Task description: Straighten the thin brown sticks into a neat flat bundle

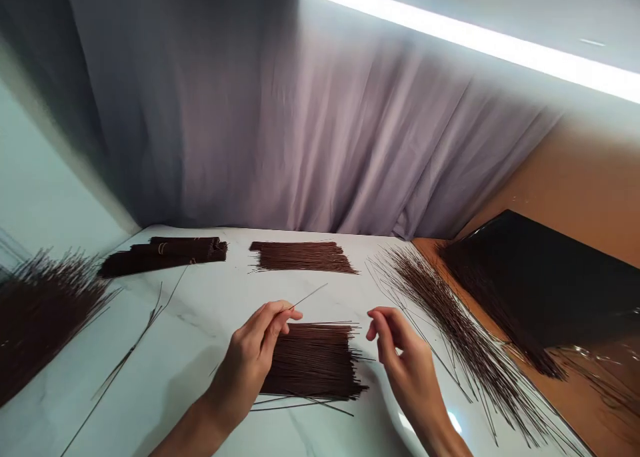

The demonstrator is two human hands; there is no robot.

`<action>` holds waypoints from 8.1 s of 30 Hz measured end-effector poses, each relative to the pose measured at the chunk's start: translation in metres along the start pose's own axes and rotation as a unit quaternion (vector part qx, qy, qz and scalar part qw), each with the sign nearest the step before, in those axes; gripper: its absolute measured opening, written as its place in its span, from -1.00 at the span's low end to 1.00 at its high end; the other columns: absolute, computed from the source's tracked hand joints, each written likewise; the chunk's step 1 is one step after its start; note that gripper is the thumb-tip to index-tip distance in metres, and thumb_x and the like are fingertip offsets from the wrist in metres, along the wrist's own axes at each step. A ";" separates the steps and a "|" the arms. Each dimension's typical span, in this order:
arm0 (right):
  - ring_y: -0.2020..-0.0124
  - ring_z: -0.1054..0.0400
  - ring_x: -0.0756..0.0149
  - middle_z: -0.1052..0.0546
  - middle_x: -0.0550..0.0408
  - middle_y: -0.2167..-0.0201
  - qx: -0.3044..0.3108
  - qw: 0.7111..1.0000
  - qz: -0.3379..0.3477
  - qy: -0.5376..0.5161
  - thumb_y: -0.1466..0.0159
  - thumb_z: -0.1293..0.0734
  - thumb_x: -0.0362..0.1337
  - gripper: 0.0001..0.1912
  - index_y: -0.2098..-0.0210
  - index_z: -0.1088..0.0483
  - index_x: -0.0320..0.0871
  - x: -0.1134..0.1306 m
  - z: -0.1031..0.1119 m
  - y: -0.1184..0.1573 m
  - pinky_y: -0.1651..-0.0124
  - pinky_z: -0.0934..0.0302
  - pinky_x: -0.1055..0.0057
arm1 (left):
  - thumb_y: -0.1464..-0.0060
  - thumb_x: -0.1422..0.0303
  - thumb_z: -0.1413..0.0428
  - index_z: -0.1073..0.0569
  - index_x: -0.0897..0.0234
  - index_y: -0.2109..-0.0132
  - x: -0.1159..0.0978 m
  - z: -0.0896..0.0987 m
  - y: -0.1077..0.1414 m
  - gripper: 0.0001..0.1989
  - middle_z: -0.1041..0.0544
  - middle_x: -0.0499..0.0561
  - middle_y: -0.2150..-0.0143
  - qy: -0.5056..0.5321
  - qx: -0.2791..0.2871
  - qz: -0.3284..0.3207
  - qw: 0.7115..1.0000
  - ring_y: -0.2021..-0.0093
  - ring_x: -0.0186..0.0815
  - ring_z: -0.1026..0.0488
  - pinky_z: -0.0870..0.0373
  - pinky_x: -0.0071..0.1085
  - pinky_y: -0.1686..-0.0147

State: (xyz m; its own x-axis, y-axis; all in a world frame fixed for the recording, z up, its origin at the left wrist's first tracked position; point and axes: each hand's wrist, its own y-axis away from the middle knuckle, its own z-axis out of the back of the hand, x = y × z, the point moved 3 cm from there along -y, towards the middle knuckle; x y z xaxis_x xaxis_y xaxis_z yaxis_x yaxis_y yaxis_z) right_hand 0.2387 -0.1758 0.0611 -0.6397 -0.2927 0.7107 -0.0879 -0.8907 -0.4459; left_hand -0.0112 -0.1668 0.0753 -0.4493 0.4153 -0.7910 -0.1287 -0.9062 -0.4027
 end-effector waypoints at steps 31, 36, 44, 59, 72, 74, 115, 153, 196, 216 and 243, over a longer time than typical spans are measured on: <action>0.49 -0.47 0.35 -0.57 0.10 0.40 0.008 0.957 0.248 0.153 -0.50 -0.12 -0.35 -0.78 0.08 -0.39 -0.14 0.022 -0.042 0.029 0.43 -0.22 0.46 | -0.32 0.04 -0.05 -0.50 0.33 0.25 0.022 -0.023 -0.011 -0.59 -0.50 -0.09 0.54 0.246 0.091 0.200 0.944 0.65 -0.49 0.04 0.20 -0.44 0.64; 0.50 -0.44 0.37 -0.53 0.13 0.41 0.041 0.967 0.225 0.115 -0.49 -0.13 -0.36 -0.81 0.06 -0.37 -0.12 0.021 -0.044 0.030 0.44 -0.22 0.48 | -0.31 0.03 -0.06 -0.49 0.33 0.28 0.025 -0.026 -0.010 -0.58 -0.45 -0.11 0.60 0.253 0.080 0.198 0.944 0.66 -0.50 0.05 0.21 -0.45 0.66; 0.43 -0.47 0.35 -0.56 0.13 0.35 0.062 0.972 0.213 0.082 -0.47 -0.19 -0.37 -0.85 0.02 -0.34 -0.10 0.016 -0.045 0.032 0.38 -0.26 0.47 | -0.31 0.03 -0.07 -0.47 0.32 0.29 0.021 -0.028 -0.009 -0.58 -0.41 -0.13 0.61 0.266 0.078 0.197 0.940 0.65 -0.50 0.01 0.17 -0.49 0.65; 0.47 -0.37 0.35 -0.49 0.14 0.42 0.189 0.977 0.020 -0.099 -0.52 -0.12 -0.14 -0.74 0.12 -0.36 -0.10 0.007 -0.047 0.027 0.39 -0.24 0.47 | -0.35 0.07 -0.03 -0.44 0.27 0.29 0.010 -0.024 -0.004 -0.62 -0.36 -0.17 0.60 0.261 0.114 0.184 0.941 0.58 -0.44 -0.05 0.05 -0.49 0.57; 0.40 -0.33 0.31 -0.50 0.08 0.40 0.161 0.943 0.278 0.086 -0.46 -0.12 -0.38 -0.76 0.24 -0.38 -0.11 0.059 -0.005 -0.002 0.23 -0.16 0.36 | -0.36 0.06 0.03 -0.42 0.24 0.40 0.000 -0.017 -0.007 -0.55 -0.38 -0.11 0.53 0.160 0.185 0.149 0.958 0.48 -0.35 -0.20 -0.10 -0.45 0.43; 0.46 -0.32 0.35 -0.48 0.12 0.43 0.182 0.957 0.222 0.035 -0.48 -0.11 -0.35 -0.77 0.24 -0.36 -0.11 0.041 -0.016 0.019 0.34 -0.15 0.43 | -0.34 0.05 -0.01 -0.44 0.24 0.31 0.002 -0.015 -0.007 -0.61 -0.38 -0.12 0.55 0.206 0.190 0.182 0.942 0.51 -0.37 -0.13 -0.01 -0.46 0.49; 0.34 -0.38 0.33 -0.50 0.12 0.36 0.213 0.966 0.121 -0.086 -0.49 -0.21 -0.21 -0.74 0.30 -0.43 -0.09 0.009 -0.038 -0.004 0.26 -0.25 0.43 | -0.13 -0.14 -0.16 -0.41 0.28 0.36 0.009 -0.025 0.003 -0.48 -0.41 -0.07 0.66 0.336 0.202 0.270 0.879 0.66 -0.51 0.11 0.20 -0.53 0.67; -0.20 -0.17 0.02 -0.40 -0.05 -0.20 0.184 0.796 0.516 0.257 -0.40 -0.34 -0.31 -0.68 -0.14 -0.43 -0.07 0.089 -0.045 -0.068 -0.18 -0.18 0.13 | -0.07 0.17 -0.27 -0.42 0.26 0.40 0.032 -0.032 0.005 -0.72 -0.53 -0.07 0.55 0.234 0.199 0.272 0.912 0.60 -0.44 -0.20 -0.05 -0.51 0.57; 0.33 -0.46 0.23 -0.58 -0.01 0.31 0.262 0.914 -0.095 -0.295 -0.38 -0.22 0.18 -0.49 0.06 -0.42 -0.15 0.027 -0.092 0.036 0.32 -0.32 0.39 | -0.08 -0.02 -0.28 -0.44 0.20 0.32 0.014 -0.027 0.007 -0.62 -0.70 0.04 0.32 0.358 -0.018 0.303 0.883 0.28 -0.24 -0.54 -0.39 -0.40 0.22; 0.41 -0.40 0.31 -0.55 0.09 0.47 0.354 0.914 -0.056 -0.188 -0.42 -0.21 0.13 -0.51 0.33 -0.42 -0.16 0.026 -0.073 0.028 0.33 -0.18 0.47 | 0.04 0.07 -0.37 -0.58 0.25 0.21 0.026 -0.002 -0.007 -0.63 -0.62 0.04 0.26 0.281 -0.108 0.254 0.919 0.24 -0.22 -0.49 -0.37 -0.44 0.27; 0.32 -0.44 0.22 -0.55 0.08 0.42 0.288 0.954 -0.028 -0.081 -0.45 -0.12 0.09 -0.54 0.35 -0.37 -0.08 0.006 -0.010 -0.011 0.20 -0.26 0.35 | -0.20 -0.02 -0.14 -0.49 0.20 0.13 0.043 -0.002 -0.008 -0.63 -0.62 0.06 0.11 0.232 -0.063 0.261 0.935 0.02 -0.15 -0.54 -0.39 -0.29 -0.03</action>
State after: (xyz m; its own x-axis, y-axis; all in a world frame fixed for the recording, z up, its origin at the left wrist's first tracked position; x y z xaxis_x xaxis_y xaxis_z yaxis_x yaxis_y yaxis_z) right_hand 0.2283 -0.1647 0.0648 -0.5166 -0.2482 0.8195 0.3457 -0.9361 -0.0656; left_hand -0.0275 -0.1418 0.0429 0.0134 -0.0645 -0.9978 0.1195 -0.9907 0.0657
